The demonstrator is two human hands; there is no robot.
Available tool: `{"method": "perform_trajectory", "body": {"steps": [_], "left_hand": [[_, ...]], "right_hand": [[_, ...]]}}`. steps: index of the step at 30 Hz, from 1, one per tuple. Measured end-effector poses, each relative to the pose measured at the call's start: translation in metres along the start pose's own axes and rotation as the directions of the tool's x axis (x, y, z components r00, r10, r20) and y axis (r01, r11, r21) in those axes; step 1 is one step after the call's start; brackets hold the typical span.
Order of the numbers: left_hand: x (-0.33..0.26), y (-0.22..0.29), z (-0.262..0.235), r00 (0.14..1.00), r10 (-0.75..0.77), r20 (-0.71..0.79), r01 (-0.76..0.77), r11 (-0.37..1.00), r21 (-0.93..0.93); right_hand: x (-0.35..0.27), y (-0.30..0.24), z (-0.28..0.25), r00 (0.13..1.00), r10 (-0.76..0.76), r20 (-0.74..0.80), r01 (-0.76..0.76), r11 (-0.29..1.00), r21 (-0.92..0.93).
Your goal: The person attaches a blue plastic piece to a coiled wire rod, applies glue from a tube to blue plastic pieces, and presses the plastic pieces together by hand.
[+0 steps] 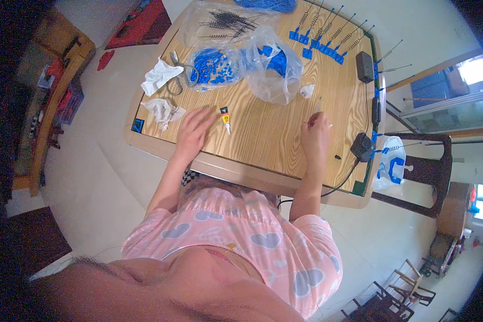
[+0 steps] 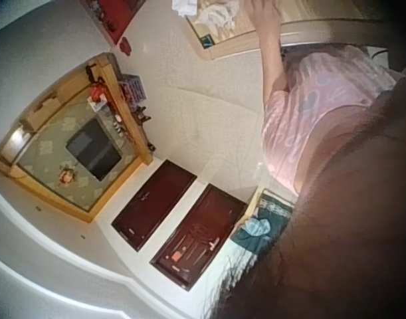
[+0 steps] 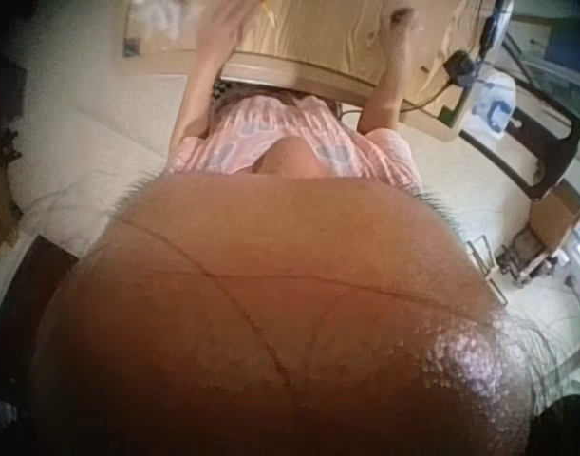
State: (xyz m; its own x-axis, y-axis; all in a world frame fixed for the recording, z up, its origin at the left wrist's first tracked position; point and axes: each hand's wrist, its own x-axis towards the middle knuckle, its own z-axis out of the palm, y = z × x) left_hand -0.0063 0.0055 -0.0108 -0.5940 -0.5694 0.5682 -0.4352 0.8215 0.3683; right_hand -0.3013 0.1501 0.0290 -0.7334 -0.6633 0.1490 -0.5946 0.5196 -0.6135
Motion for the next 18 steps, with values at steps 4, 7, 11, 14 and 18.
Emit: {"method": "perform_trajectory", "body": {"steps": [4, 7, 11, 14, 18], "left_hand": [[0.027, 0.008, 0.017, 0.969, 0.136, 0.207, -0.131, 0.991, -0.039], [0.030, 0.000, 0.034, 0.941, 0.161, 0.298, -0.139, 0.986, -0.096], [0.033, 0.008, 0.039, 0.975, 0.100, 0.198, -0.044, 0.962, -0.269], [0.042, 0.040, 0.025, 0.927, -0.191, 0.323, 0.352, 0.741, -0.572], [0.042, 0.062, 0.026, 0.912, -0.270, 0.307, 0.400, 0.433, -0.807]], "right_hand": [[-0.002, 0.028, 0.029, 0.991, -0.001, 0.131, 0.010, 0.998, -0.069], [-0.005, 0.024, 0.026, 0.993, -0.067, 0.099, 0.080, 0.987, -0.136], [-0.017, -0.018, 0.004, 0.983, -0.112, 0.146, 0.108, 0.993, 0.038], [-0.034, -0.039, 0.016, 0.918, -0.315, 0.241, 0.238, 0.923, 0.302], [-0.046, -0.066, 0.029, 0.875, -0.390, 0.288, 0.198, 0.830, 0.522]]}}
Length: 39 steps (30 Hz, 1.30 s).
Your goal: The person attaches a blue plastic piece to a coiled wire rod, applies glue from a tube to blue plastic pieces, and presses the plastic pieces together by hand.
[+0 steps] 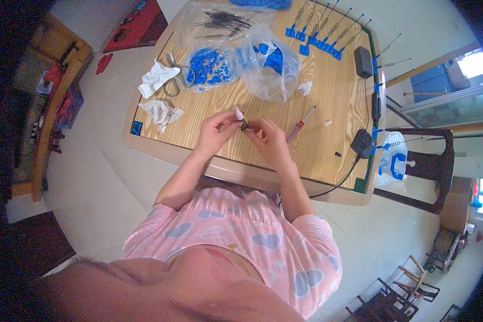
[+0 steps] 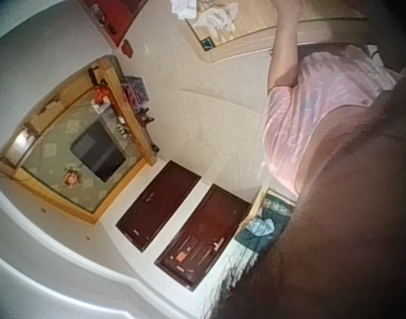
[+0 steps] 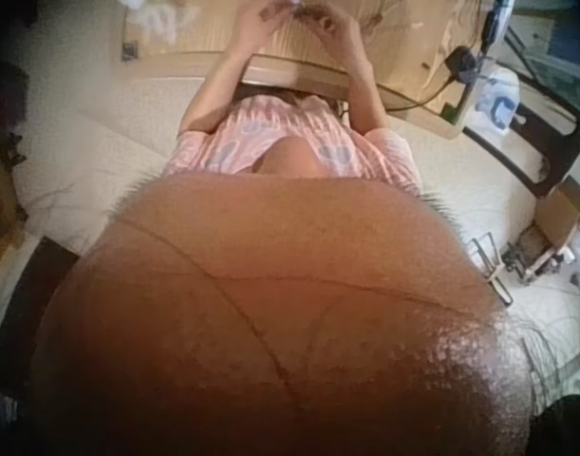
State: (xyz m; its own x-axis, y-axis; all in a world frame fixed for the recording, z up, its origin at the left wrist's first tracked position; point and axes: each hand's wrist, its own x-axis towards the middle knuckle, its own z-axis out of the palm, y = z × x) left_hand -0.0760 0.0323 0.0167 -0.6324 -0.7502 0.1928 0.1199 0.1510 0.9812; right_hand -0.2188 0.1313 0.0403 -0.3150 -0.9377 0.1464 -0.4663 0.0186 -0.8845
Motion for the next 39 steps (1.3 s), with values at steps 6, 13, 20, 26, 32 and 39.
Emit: {"method": "perform_trajectory", "body": {"steps": [6, 13, 20, 26, 32, 39], "left_hand": [[0.002, 0.004, 0.004, 0.998, 0.048, -0.032, -0.051, 0.995, -0.088], [-0.006, -0.033, -0.029, 0.924, 0.379, -0.043, -0.252, 0.693, 0.675], [-0.010, -0.055, -0.046, 0.913, 0.400, -0.084, -0.234, 0.679, 0.695], [-0.005, -0.054, -0.053, 0.925, 0.352, -0.141, -0.182, 0.739, 0.649], [-0.004, -0.059, -0.055, 0.924, 0.352, -0.146, -0.188, 0.755, 0.629], [-0.003, -0.056, -0.054, 0.917, 0.376, -0.136, -0.207, 0.737, 0.644]], "right_hand": [[0.009, 0.012, -0.024, 0.969, 0.125, -0.213, -0.125, 0.992, 0.016], [0.055, 0.093, -0.164, 0.861, 0.250, -0.444, -0.493, 0.626, -0.604], [0.066, 0.121, -0.171, 0.853, 0.412, -0.321, -0.498, 0.458, -0.737], [0.085, 0.042, -0.120, 0.937, 0.065, -0.344, -0.234, 0.846, -0.478], [0.127, 0.029, -0.027, 0.993, -0.110, -0.039, 0.096, 0.960, -0.263], [0.195, 0.089, -0.004, 0.979, -0.133, -0.153, -0.023, 0.674, -0.738]]}}
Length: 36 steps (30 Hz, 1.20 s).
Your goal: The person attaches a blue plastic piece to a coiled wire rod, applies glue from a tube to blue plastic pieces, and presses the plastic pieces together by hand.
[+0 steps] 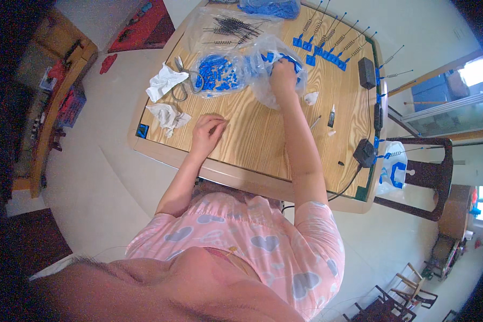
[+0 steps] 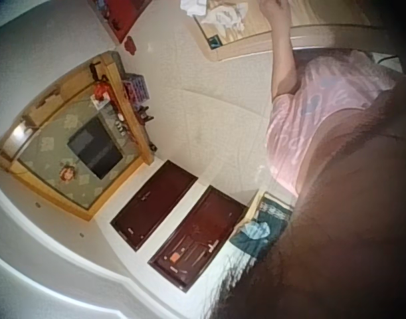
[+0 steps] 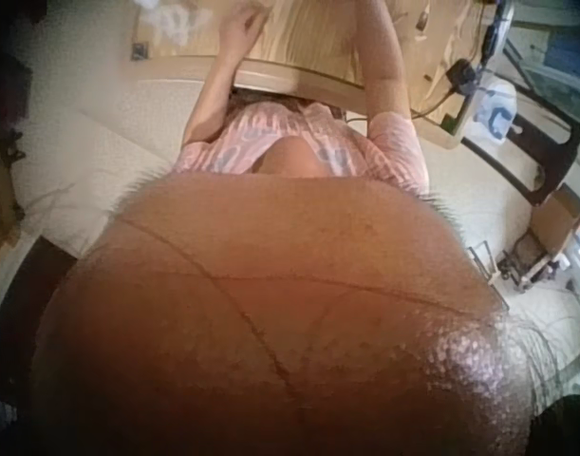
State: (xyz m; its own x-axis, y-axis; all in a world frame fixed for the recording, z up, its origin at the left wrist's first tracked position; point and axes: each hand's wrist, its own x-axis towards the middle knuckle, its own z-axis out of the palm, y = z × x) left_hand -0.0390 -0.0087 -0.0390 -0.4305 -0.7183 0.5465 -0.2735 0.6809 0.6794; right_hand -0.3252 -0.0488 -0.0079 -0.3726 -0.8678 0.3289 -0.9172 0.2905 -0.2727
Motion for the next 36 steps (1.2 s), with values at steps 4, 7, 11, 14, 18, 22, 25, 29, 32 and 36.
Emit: {"method": "perform_trajectory", "body": {"steps": [4, 7, 11, 14, 18, 22, 25, 29, 32, 36], "left_hand": [[0.000, 0.001, 0.000, 1.000, -0.024, 0.012, 0.024, 1.000, -0.013], [-0.002, -0.003, -0.001, 0.999, -0.031, 0.012, 0.032, 0.999, -0.013], [0.000, 0.001, -0.002, 0.999, -0.026, 0.026, 0.027, 0.999, -0.024], [-0.001, -0.001, -0.003, 0.999, -0.013, 0.032, 0.014, 1.000, -0.016], [0.003, 0.006, -0.002, 0.995, -0.097, 0.022, 0.098, 0.994, -0.058], [0.039, 0.031, 0.022, 0.952, 0.242, 0.189, -0.250, 0.968, 0.017], [0.077, 0.028, 0.070, 0.869, 0.383, 0.313, -0.407, 0.914, 0.012], [0.114, 0.025, 0.107, 0.784, 0.226, 0.579, -0.483, 0.808, 0.339], [0.121, 0.015, 0.114, 0.846, -0.003, 0.534, -0.349, 0.753, 0.557], [0.106, -0.003, 0.104, 0.964, 0.063, 0.259, -0.203, 0.802, 0.562]], "right_hand": [[0.011, 0.005, 0.006, 0.983, 0.001, -0.184, -0.005, 1.000, -0.020], [0.012, -0.004, 0.007, 0.988, -0.151, 0.046, 0.142, 0.978, 0.150], [0.013, -0.016, 0.026, 0.947, -0.245, -0.210, 0.320, 0.794, 0.517], [0.020, -0.015, 0.025, 0.952, 0.195, -0.236, -0.035, 0.836, 0.548], [0.019, -0.014, 0.021, 0.963, 0.268, 0.011, -0.208, 0.719, 0.663], [0.021, -0.018, 0.021, 0.970, 0.235, 0.066, -0.158, 0.395, 0.905], [0.022, -0.033, 0.007, 0.962, 0.244, 0.125, -0.192, 0.273, 0.943], [0.022, -0.009, 0.008, 0.959, 0.284, 0.006, -0.137, 0.442, 0.886], [0.015, 0.018, 0.018, 0.988, 0.076, 0.137, -0.144, 0.788, 0.599], [0.005, 0.009, 0.023, 0.989, 0.017, 0.149, -0.062, 0.951, 0.302]]}}
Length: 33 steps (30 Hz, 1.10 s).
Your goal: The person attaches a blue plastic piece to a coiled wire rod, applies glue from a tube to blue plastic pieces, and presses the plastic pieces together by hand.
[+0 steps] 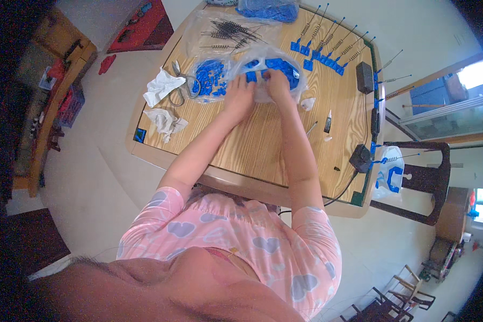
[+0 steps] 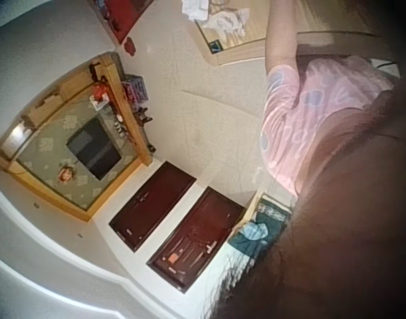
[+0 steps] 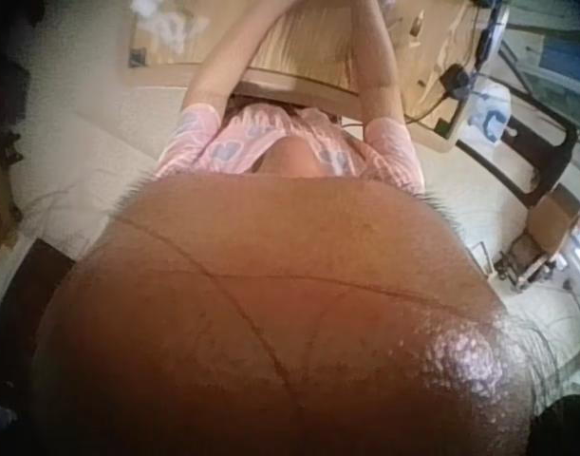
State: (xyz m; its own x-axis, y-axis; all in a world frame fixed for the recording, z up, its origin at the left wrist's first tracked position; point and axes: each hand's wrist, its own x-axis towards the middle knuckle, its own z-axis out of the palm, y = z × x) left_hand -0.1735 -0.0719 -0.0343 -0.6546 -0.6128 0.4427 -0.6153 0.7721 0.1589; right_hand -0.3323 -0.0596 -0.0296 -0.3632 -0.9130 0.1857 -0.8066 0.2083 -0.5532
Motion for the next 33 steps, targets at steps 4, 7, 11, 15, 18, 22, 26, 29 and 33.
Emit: {"method": "perform_trajectory", "body": {"steps": [4, 7, 11, 15, 18, 22, 26, 29, 33], "left_hand": [[-0.005, -0.005, 0.001, 0.996, -0.088, -0.014, 0.087, 0.995, -0.056], [-0.004, -0.007, 0.002, 0.997, -0.079, 0.000, 0.079, 0.994, -0.076], [-0.004, -0.008, 0.004, 0.999, -0.050, -0.008, 0.049, 0.996, -0.077], [-0.007, -0.013, 0.007, 0.998, -0.055, -0.025, 0.054, 0.997, -0.051], [-0.010, -0.013, -0.003, 0.998, -0.068, -0.002, 0.067, 0.996, -0.066], [-0.014, 0.001, -0.056, 0.985, -0.146, -0.092, 0.067, 0.815, -0.576], [-0.031, -0.005, -0.071, 0.963, -0.229, -0.140, 0.054, 0.677, -0.734], [-0.045, -0.014, -0.085, 0.981, -0.160, -0.110, 0.037, 0.711, -0.703], [-0.078, -0.029, -0.089, 0.973, -0.175, -0.151, 0.038, 0.763, -0.646]], "right_hand": [[0.005, -0.022, 0.002, 0.988, -0.085, -0.130, 0.093, 0.994, 0.059], [0.009, -0.036, 0.010, 0.997, -0.049, -0.052, 0.045, 0.996, -0.079], [0.010, -0.030, 0.009, 0.996, -0.083, -0.019, 0.082, 0.996, -0.035], [0.002, -0.037, 0.009, 0.980, -0.145, -0.134, 0.150, 0.988, 0.027], [-0.004, -0.036, -0.004, 0.995, 0.040, -0.087, -0.038, 0.999, 0.018], [-0.030, -0.034, -0.026, 0.961, 0.216, 0.174, -0.271, 0.595, 0.756], [-0.068, -0.071, -0.038, 0.913, 0.009, 0.408, -0.388, 0.328, 0.861], [-0.082, -0.071, -0.025, 0.938, -0.140, 0.317, -0.211, 0.494, 0.843], [-0.082, -0.063, -0.021, 0.973, -0.012, 0.232, -0.148, 0.735, 0.662]]}}
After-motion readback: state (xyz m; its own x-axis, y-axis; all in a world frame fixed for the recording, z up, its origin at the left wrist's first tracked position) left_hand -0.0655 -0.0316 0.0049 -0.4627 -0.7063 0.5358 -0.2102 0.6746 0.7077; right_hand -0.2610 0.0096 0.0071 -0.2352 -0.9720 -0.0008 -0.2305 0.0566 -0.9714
